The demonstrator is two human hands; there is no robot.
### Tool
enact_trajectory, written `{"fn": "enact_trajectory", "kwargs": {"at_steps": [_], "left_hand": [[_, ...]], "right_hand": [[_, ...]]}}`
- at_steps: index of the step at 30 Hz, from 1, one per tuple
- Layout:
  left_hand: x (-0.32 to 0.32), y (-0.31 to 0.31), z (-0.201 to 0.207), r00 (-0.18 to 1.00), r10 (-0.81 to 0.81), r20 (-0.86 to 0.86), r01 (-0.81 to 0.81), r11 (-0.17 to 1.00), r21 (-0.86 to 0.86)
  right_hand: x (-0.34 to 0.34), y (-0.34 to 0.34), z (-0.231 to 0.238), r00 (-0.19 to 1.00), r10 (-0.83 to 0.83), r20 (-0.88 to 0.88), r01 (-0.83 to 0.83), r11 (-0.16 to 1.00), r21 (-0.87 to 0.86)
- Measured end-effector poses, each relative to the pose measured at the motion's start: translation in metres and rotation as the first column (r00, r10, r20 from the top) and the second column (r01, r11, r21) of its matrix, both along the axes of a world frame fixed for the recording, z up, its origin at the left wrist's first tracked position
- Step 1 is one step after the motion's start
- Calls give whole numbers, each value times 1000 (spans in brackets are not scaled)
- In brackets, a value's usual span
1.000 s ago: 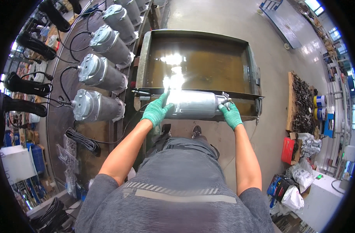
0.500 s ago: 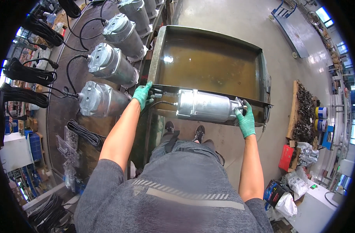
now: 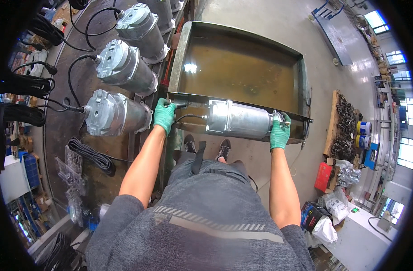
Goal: The person tests industrial pump units for leaks by submerging them in a water tank, rotating them to check for air bubbles, and then placing them back onto a staging area.
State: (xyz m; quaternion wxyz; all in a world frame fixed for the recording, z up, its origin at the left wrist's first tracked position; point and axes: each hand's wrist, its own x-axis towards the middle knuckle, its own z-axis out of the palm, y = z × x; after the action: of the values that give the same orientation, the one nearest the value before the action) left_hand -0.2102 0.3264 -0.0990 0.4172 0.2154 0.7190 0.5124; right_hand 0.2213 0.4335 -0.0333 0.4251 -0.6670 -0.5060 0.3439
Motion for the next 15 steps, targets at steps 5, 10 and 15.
{"fn": "enact_trajectory", "kwargs": {"at_steps": [5,10,15], "left_hand": [[21,-14,61,901,-227,-369,274,958,80],[27,-18,49,841,-430,327,405,903,145],[42,-9,36,800,-471,371,452,880,144]], "right_hand": [[13,-2,-12,996,-8,91,6,1000,29],[5,-1,-4,978,-32,205,33,999,-4],[-4,-3,5,972,-31,234,37,999,-21]]}}
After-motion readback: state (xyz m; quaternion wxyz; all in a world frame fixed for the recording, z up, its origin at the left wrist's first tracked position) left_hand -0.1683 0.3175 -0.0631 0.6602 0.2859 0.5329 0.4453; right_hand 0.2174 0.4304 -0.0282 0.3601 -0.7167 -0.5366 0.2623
